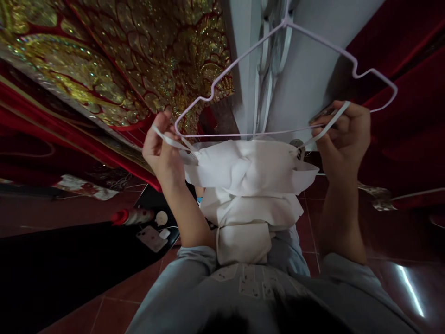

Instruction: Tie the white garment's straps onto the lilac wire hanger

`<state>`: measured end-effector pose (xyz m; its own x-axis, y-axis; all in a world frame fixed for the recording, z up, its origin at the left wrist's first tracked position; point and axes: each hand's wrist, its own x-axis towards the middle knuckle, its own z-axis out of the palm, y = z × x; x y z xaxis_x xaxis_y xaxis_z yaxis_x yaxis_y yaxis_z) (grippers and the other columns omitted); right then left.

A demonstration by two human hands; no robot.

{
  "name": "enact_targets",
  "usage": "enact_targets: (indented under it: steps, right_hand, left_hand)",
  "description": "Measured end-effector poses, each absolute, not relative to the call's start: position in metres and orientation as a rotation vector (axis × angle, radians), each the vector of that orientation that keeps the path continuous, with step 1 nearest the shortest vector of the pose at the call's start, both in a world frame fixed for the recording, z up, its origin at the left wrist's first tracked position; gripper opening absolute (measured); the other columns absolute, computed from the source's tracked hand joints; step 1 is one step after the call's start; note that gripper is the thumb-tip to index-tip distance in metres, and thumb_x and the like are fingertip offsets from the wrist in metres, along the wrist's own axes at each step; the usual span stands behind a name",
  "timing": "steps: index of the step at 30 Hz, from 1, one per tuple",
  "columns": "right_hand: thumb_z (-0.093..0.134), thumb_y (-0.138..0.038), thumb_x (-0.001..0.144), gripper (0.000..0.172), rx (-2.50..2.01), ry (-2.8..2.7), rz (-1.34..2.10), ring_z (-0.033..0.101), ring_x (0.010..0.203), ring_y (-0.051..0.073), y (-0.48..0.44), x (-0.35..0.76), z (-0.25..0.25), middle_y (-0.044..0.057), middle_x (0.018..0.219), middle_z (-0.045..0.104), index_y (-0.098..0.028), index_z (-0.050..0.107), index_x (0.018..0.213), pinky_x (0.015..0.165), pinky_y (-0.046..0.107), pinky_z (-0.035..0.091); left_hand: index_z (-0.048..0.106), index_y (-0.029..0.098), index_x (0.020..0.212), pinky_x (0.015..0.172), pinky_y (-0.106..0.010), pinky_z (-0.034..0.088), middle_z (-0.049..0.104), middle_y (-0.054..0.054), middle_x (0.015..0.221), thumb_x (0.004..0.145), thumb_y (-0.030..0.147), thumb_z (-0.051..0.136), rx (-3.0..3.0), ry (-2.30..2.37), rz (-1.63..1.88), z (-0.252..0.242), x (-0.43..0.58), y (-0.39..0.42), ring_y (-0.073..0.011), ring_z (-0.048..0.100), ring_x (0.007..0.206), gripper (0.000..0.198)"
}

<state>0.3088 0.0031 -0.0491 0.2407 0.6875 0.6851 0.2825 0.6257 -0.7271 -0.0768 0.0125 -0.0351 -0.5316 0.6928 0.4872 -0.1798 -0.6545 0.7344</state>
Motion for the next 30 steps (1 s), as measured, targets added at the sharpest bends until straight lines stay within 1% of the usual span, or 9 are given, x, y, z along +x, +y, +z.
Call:
enact_targets:
  steps: [3,7,12,15,18,21,25,27,30]
  right_hand:
    - [0.093,-0.074,0.092,0.065,-0.888,-1.367,0.349,0.075,0.097,0.026,0.004,0.307,-0.054,0.005,0.11,0.074,-0.043,0.066,0.142,0.063,0.035,0.058]
    - [0.096,-0.067,0.092,0.064,-0.85,-1.401,0.331,0.076,0.103,0.025,0.003,0.308,-0.061,0.005,0.117,0.074,-0.043,0.068,0.144,0.06,0.032,0.06]
    - [0.095,-0.064,0.094,0.064,-0.911,-1.454,0.315,0.076,0.098,0.024,-0.004,0.306,-0.061,0.005,0.121,0.075,-0.042,0.067,0.147,0.064,0.034,0.063]
    - [0.097,-0.061,0.093,0.065,-0.885,-1.463,0.314,0.075,0.096,0.021,-0.006,0.305,-0.06,0.004,0.12,0.076,-0.044,0.068,0.148,0.06,0.029,0.06]
    - [0.098,-0.06,0.092,0.067,-0.874,-1.471,0.354,0.076,0.092,0.018,-0.007,0.302,-0.06,0.003,0.122,0.076,-0.045,0.066,0.15,0.056,0.025,0.058]
    - [0.097,-0.065,0.091,0.07,-0.928,-1.485,0.368,0.079,0.098,0.021,-0.008,0.296,-0.062,0.005,0.128,0.078,-0.042,0.066,0.149,0.056,0.026,0.059]
    - [0.096,-0.068,0.089,0.07,-0.935,-1.386,0.233,0.079,0.1,0.022,0.003,0.306,-0.071,0.009,0.141,0.077,-0.038,0.071,0.147,0.06,0.029,0.062]
    - [0.098,-0.066,0.085,0.068,-0.863,-1.229,0.072,0.078,0.099,0.021,0.019,0.333,-0.08,0.011,0.141,0.075,-0.033,0.076,0.14,0.061,0.029,0.06]
    - [0.103,-0.068,0.073,0.069,-0.734,-1.016,-0.138,0.077,0.12,0.029,0.051,0.386,-0.09,0.011,0.126,0.073,-0.028,0.077,0.123,0.075,0.037,0.066]
  left_hand:
    - [0.094,0.029,0.124,0.092,-0.038,0.064,0.092,-0.004,0.131,0.101,0.029,0.102,1.421,0.845,1.95,-0.011,-0.077,0.015,-0.0308,0.082,0.125,0.024]
    - [0.092,0.025,0.102,0.081,-0.038,0.06,0.087,-0.007,0.1,0.102,0.045,0.102,1.693,0.926,1.731,0.024,-0.066,0.022,-0.0248,0.075,0.09,0.022]
    - [0.081,0.027,0.079,0.075,-0.038,0.056,0.074,-0.007,0.08,0.106,0.029,0.098,1.669,0.977,1.623,0.053,-0.059,0.031,-0.0284,0.068,0.083,0.032]
    - [0.079,0.022,0.087,0.081,-0.035,0.057,0.075,-0.005,0.081,0.103,0.014,0.099,1.305,0.946,1.691,0.045,-0.06,0.033,-0.0249,0.069,0.084,0.027]
    - [0.08,0.025,0.1,0.077,-0.033,0.057,0.078,-0.003,0.087,0.11,0.013,0.087,1.022,0.855,1.829,0.017,-0.057,0.031,-0.0214,0.07,0.08,0.016]
    - [0.08,0.026,0.103,0.076,-0.03,0.06,0.081,-0.003,0.089,0.118,0.032,0.076,0.847,0.783,1.88,-0.016,-0.04,0.025,-0.0188,0.075,0.08,0.017]
    - [0.066,0.025,0.091,0.084,-0.029,0.065,0.081,-0.005,0.091,0.112,0.069,0.082,0.819,0.83,1.892,-0.037,-0.009,0.012,-0.0213,0.084,0.09,0.051]
    - [0.059,0.025,0.086,0.082,-0.028,0.066,0.078,-0.005,0.084,0.114,0.073,0.076,0.82,0.882,1.885,-0.035,-0.002,0.009,-0.0225,0.085,0.088,0.059]
    - [0.054,0.025,0.083,0.077,-0.028,0.065,0.073,-0.003,0.075,0.12,0.07,0.068,0.804,0.906,1.918,-0.026,-0.004,0.01,-0.0219,0.084,0.08,0.06]
